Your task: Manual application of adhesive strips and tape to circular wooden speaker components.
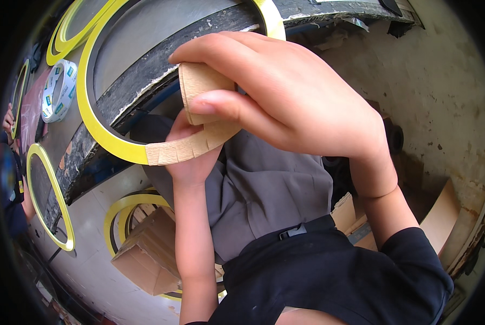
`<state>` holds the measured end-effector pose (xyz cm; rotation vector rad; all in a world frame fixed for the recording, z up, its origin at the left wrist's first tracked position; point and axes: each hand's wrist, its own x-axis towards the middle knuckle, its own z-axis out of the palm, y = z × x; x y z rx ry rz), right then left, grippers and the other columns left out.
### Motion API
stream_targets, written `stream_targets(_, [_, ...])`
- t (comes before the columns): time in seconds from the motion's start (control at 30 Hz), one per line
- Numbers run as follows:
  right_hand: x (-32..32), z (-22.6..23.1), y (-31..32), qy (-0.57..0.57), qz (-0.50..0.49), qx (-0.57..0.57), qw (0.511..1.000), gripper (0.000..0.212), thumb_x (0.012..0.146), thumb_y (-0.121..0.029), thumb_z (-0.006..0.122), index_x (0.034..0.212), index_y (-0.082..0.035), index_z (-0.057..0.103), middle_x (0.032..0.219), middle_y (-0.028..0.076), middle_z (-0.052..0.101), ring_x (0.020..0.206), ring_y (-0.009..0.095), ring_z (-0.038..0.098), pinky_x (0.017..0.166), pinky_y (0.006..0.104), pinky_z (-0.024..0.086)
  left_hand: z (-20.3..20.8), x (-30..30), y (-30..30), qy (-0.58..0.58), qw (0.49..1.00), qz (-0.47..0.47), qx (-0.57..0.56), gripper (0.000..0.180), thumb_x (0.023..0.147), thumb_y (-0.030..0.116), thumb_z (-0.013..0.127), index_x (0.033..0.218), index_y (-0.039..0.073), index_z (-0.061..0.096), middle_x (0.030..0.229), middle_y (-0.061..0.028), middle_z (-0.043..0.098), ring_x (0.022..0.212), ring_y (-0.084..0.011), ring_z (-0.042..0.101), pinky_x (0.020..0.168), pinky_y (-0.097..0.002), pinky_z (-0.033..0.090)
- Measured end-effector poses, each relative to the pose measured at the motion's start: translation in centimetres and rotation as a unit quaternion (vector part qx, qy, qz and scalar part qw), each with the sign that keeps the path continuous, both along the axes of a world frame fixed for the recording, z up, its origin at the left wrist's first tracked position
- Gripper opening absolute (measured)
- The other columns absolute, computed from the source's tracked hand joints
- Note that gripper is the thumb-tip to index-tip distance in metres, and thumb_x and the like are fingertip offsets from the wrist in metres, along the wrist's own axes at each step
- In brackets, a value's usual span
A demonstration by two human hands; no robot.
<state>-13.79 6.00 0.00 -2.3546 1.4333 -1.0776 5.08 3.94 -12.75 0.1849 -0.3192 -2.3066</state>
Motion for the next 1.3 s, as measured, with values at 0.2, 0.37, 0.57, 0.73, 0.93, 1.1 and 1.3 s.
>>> stream_targets(0.2, [-0.2, 0.0, -0.7, 0.019, 0.008, -0.016, 1.0, 0.028, 0.101, -0.029, 0.059, 0.089, -0.003, 0.061, 0.083, 0.013, 0.064, 0.085, 0.034, 0.061, 0.082, 0.0433, 0.051, 1.3, -2.5, -1.3, 0.221, 0.969, -0.078, 0.074, 0.064, 0.104, 0.048, 0.054, 0.153, 0.01, 0.04, 0.152, -0.0148, 0.048, 0.141, -0.0317, 0.048, 0.117, -0.0498, 0.039])
stream_targets(0.37, [-1.0, -0.4, -1.5, 0.041, -0.027, -0.161, 0.986, 0.017, 0.092, -0.02, 0.068, 0.092, -0.003, 0.063, 0.089, 0.012, 0.065, 0.087, 0.033, 0.061, 0.081, 0.0427, 0.051, 0.5, -2.9, -1.4, 0.144, 0.987, -0.049, 0.041, 0.063, 0.103, 0.046, 0.056, 0.152, 0.009, 0.041, 0.148, -0.0147, 0.049, 0.131, -0.0293, 0.053, 0.114, -0.0461, 0.041])
stream_targets(0.57, [-1.5, -2.8, 4.4, -0.096, -0.06, -0.089, 0.989, 0.016, 0.091, -0.005, 0.065, 0.103, 0.0, 0.055, 0.094, 0.011, 0.06, 0.082, 0.018, 0.054, 0.071, 0.0291, 0.044, -1.5, -3.5, -1.0, 0.06, 0.998, 0.004, 0.017, 0.076, 0.091, 0.036, 0.077, 0.15, 0.005, 0.04, 0.116, -0.0113, 0.055, 0.104, -0.0233, 0.052, 0.099, -0.0352, 0.046])
stream_targets(0.73, [1.8, -6.8, 7.8, -0.106, -0.124, -0.032, 0.986, 0.047, 0.072, -0.023, 0.088, 0.102, -0.006, 0.056, 0.105, 0.014, 0.059, 0.091, 0.033, 0.059, 0.078, 0.042, 0.05, -4.6, -2.2, 2.1, 0.025, 0.998, 0.018, -0.05, 0.071, 0.096, 0.023, 0.07, 0.157, 0.011, 0.034, 0.137, -0.0109, 0.057, 0.129, -0.0242, 0.057, 0.109, -0.0411, 0.048])
stream_targets(0.93, [4.7, -9.5, 6.7, -0.155, -0.186, -0.035, 0.969, 0.048, 0.071, -0.024, 0.086, 0.106, -0.007, 0.058, 0.108, 0.012, 0.059, 0.098, 0.034, 0.059, 0.083, 0.0437, 0.049, -3.8, -0.5, 4.1, -0.095, 0.99, 0.05, -0.096, 0.073, 0.095, 0.031, 0.072, 0.155, 0.011, 0.036, 0.143, -0.0092, 0.054, 0.134, -0.0258, 0.053, 0.112, -0.0425, 0.044])
stream_targets(1.1, [4.3, -8.9, 7.3, -0.155, -0.188, -0.027, 0.969, 0.032, 0.076, -0.011, 0.079, 0.103, -0.009, 0.062, 0.107, 0.012, 0.06, 0.095, 0.033, 0.062, 0.078, 0.0437, 0.051, 1.1, -0.9, 4.8, -0.136, 0.989, 0.035, -0.055, 0.056, 0.098, 0.029, 0.068, 0.144, 0.005, 0.045, 0.133, -0.0105, 0.059, 0.126, -0.022, 0.056, 0.105, -0.0381, 0.046])
stream_targets(1.3, [3.5, -8.9, 8.4, -0.14, -0.179, 0.013, 0.974, 0.033, 0.08, -0.004, 0.075, 0.112, -0.009, 0.068, 0.11, 0.014, 0.059, 0.087, 0.031, 0.067, 0.068, 0.0394, 0.055, 6.4, 2.9, 7.9, -0.554, 0.242, 0.395, -0.691, 0.021, 0.097, 0.019, 0.069, 0.115, 0.01, 0.064, 0.106, -0.0053, 0.065, 0.1, -0.0262, 0.058, 0.086, -0.0352, 0.05])
